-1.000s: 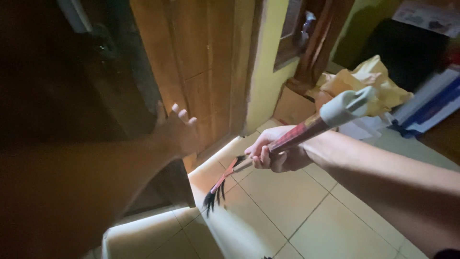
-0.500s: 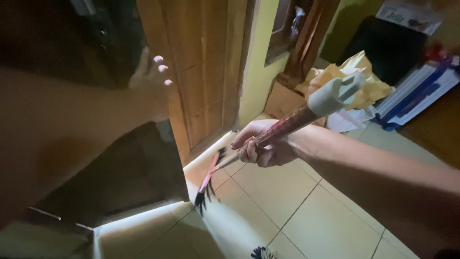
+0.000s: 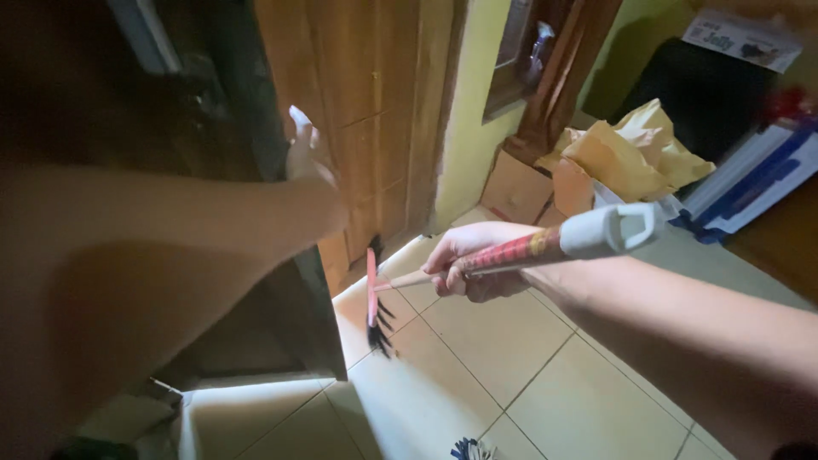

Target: The person sweeps the floor with a brush, gathering debris and moving it toward an open doorway.

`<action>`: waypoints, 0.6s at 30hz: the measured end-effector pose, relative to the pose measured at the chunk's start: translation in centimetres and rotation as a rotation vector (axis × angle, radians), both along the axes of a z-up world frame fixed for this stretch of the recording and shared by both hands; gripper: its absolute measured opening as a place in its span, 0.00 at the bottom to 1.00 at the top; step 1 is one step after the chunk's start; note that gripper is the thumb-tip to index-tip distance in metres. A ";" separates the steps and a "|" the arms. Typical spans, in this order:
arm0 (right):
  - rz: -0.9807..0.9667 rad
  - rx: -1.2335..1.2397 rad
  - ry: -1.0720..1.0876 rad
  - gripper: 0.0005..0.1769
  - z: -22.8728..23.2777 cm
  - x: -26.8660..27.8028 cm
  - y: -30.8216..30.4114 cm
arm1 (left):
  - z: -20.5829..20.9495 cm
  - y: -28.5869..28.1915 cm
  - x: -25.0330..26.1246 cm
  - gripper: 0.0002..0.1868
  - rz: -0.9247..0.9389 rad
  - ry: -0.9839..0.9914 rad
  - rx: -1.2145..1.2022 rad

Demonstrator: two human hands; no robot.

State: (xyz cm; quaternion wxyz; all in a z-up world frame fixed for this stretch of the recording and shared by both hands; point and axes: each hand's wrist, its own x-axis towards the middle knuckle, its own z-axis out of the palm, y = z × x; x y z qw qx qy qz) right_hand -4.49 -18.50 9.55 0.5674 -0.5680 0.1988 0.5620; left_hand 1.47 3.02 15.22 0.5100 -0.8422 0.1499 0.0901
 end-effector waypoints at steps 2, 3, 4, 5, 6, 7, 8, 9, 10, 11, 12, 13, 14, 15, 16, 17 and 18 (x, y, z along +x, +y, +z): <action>0.133 -0.067 -0.039 0.14 -0.4 -0.6 -0.3 | -0.9 -0.6 -1.1 0.33 0.036 -0.007 -0.062; 0.123 -0.086 -0.065 0.13 -0.5 -0.9 -0.5 | -1.6 -0.9 -1.7 0.28 0.062 -0.013 -0.127; 0.111 -0.103 -0.086 0.12 -0.8 -1.3 -0.8 | -2.3 -1.2 -2.6 0.24 0.086 -0.014 -0.189; 0.099 -0.120 -0.107 0.12 -1.2 -1.9 -1.1 | -3.0 -1.3 -3.5 0.20 0.111 -0.015 -0.252; 0.160 -0.075 -0.327 0.06 -1.9 -3.3 -2.1 | -3.6 -1.2 -4.6 0.21 0.100 0.008 -0.375; 0.219 -0.025 -0.546 0.04 -2.6 -5.1 -3.5 | -4.2 -1.0 -5.7 0.21 0.090 0.031 -0.498; 0.270 0.028 -0.767 0.09 -3.1 -6.2 -4.4 | -4.7 -1.1 -6.8 0.19 0.077 0.049 -0.554; 0.177 -0.132 -0.627 0.05 -3.8 -6.6 -4.5 | -5.1 -1.3 -7.9 0.17 0.064 0.068 -0.611; 0.090 -0.293 -0.475 0.07 -4.6 -7.1 -4.4 | -5.6 -1.5 -8.9 0.16 0.053 0.090 -0.673; 0.006 -0.447 -0.316 0.11 -5.4 -7.6 -4.5 | -5.8 -1.7 -9.5 0.15 0.069 0.090 -0.713; -0.038 -0.457 -0.368 0.11 -6.2 -8.5 -5.0 | -6.1 -1.9 -10.2 0.15 0.085 0.096 -0.755; -0.081 -0.467 -0.420 0.10 -7.1 -9.4 -5.8 | -6.5 -2.2 -10.9 0.15 0.102 0.102 -0.795; -0.121 -0.474 -0.473 0.09 -8.3 -10.0 -6.7 | -7.0 -2.7 -11.7 0.14 0.134 0.110 -0.830; -0.127 -0.485 -0.434 0.09 -9.4 -10.4 -7.7 | -7.6 -3.1 -12.4 0.14 0.166 0.118 -0.865; -0.134 -0.498 -0.392 0.09 -10.4 -10.5 -8.9 | -8.1 -3.3 -13.0 0.14 0.199 0.130 -0.901; -0.140 -0.511 -0.350 0.10 -11.6 -10.7 -10.1 | -8.5 -3.4 -13.5 0.14 0.217 0.155 -0.916; -0.138 -0.511 -0.261 0.11 -13.3 -11.1 -11.5 | -9.1 -3.5 -14.2 0.14 0.235 0.177 -0.930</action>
